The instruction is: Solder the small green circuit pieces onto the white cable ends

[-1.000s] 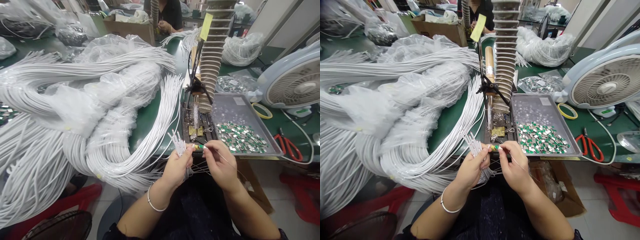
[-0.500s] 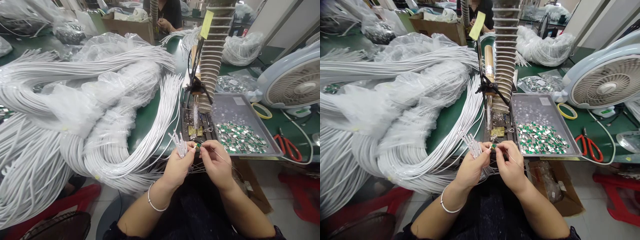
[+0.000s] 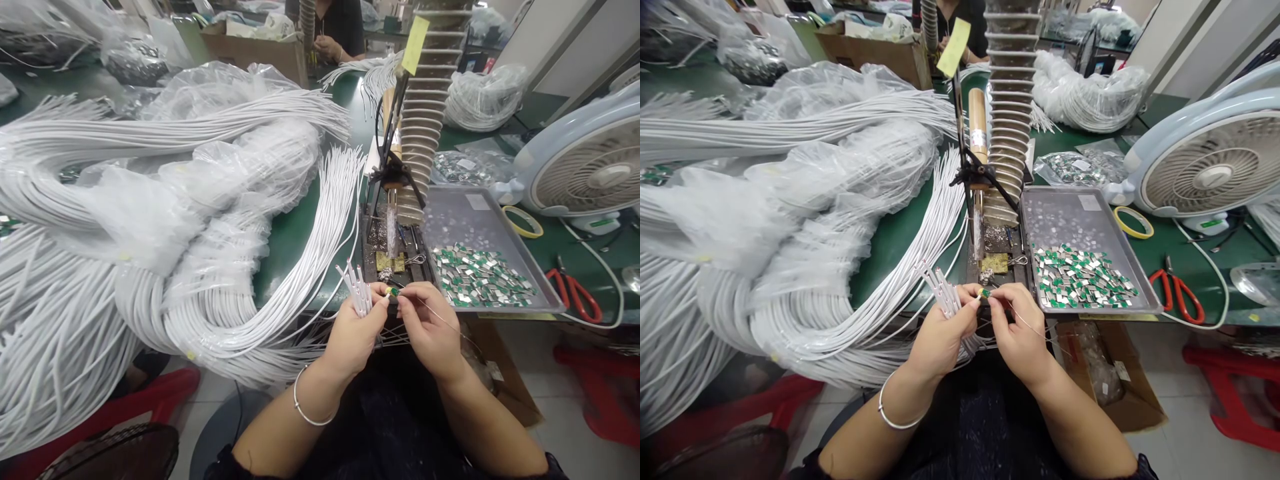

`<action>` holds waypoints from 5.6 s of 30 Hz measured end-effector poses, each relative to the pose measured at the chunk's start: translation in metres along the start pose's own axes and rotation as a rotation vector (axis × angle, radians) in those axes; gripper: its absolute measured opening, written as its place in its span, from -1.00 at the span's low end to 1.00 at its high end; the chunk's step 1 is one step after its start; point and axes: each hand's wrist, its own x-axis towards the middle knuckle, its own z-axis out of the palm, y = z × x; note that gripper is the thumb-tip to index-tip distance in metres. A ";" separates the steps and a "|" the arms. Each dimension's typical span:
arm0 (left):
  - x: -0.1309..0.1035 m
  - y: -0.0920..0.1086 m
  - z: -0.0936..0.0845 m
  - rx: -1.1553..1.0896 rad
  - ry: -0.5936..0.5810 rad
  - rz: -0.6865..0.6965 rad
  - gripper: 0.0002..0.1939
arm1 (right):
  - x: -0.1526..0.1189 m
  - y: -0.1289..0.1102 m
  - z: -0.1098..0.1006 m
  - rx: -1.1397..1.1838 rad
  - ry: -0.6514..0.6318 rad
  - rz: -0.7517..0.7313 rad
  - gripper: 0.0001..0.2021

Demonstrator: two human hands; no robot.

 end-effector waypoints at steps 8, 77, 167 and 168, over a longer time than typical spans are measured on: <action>0.002 0.005 0.004 0.033 0.049 -0.076 -0.82 | -0.005 0.003 0.000 -0.136 0.083 -0.224 -0.67; 0.004 0.026 0.013 0.056 0.101 -0.010 -0.83 | 0.011 -0.004 0.001 -0.237 0.182 -0.367 -0.75; 0.004 0.030 0.013 0.072 0.087 -0.017 -0.82 | 0.012 0.001 0.002 -0.204 0.181 -0.393 -0.73; 0.004 0.030 0.013 0.070 0.087 -0.016 -0.82 | 0.012 0.001 0.002 -0.208 0.184 -0.393 -0.73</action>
